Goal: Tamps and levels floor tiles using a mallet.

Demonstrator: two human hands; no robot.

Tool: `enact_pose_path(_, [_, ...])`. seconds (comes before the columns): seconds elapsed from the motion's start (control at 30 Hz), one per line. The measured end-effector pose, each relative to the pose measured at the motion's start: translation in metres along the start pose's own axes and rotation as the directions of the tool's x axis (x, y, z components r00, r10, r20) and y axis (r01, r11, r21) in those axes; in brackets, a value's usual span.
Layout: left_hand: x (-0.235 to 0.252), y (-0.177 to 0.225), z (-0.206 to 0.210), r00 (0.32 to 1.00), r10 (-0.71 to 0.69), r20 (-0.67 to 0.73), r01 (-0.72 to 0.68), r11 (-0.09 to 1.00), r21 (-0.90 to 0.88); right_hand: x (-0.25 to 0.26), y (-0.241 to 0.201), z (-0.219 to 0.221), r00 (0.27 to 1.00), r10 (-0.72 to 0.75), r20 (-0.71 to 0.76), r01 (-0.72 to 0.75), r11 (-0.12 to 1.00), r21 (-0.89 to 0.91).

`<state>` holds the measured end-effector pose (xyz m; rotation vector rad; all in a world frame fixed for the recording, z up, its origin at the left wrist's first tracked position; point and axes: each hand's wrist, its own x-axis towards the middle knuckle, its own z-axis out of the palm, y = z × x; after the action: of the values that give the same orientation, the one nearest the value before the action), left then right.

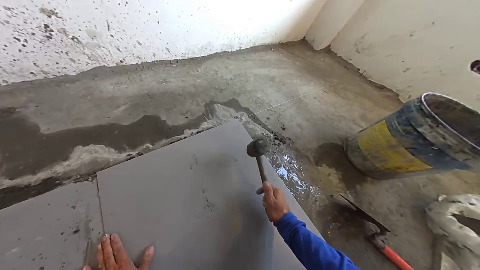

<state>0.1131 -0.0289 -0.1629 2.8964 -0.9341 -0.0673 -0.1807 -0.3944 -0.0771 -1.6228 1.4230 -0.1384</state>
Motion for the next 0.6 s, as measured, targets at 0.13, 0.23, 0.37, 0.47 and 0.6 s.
enact_pose_path(0.13, [0.002,0.0,0.0,1.0,0.002,0.001,-0.002,1.0,0.008,-0.024,0.015,-0.004,0.999,-0.022,0.037,0.023,1.0,-0.013])
enact_pose_path(0.23, [0.0,0.001,0.002,1.0,-0.003,-0.002,0.003,1.0,-0.001,-0.017,-0.002,0.006,0.992,-0.033,0.119,0.041,0.997,-0.06])
enact_pose_path(0.37, [0.002,0.001,0.002,1.0,0.001,-0.027,-0.001,1.0,0.014,0.021,-0.052,0.038,0.994,-0.074,0.076,0.072,0.997,0.033])
enact_pose_path(0.47, [-0.001,0.001,0.0,1.0,0.002,-0.002,-0.002,1.0,0.002,0.053,-0.077,0.057,0.991,0.015,0.135,-0.02,0.999,0.032])
enact_pose_path(0.6, [0.0,-0.001,0.003,0.999,0.008,-0.037,-0.008,1.0,-0.017,0.069,-0.095,0.07,0.997,-0.029,0.076,0.022,0.996,0.088])
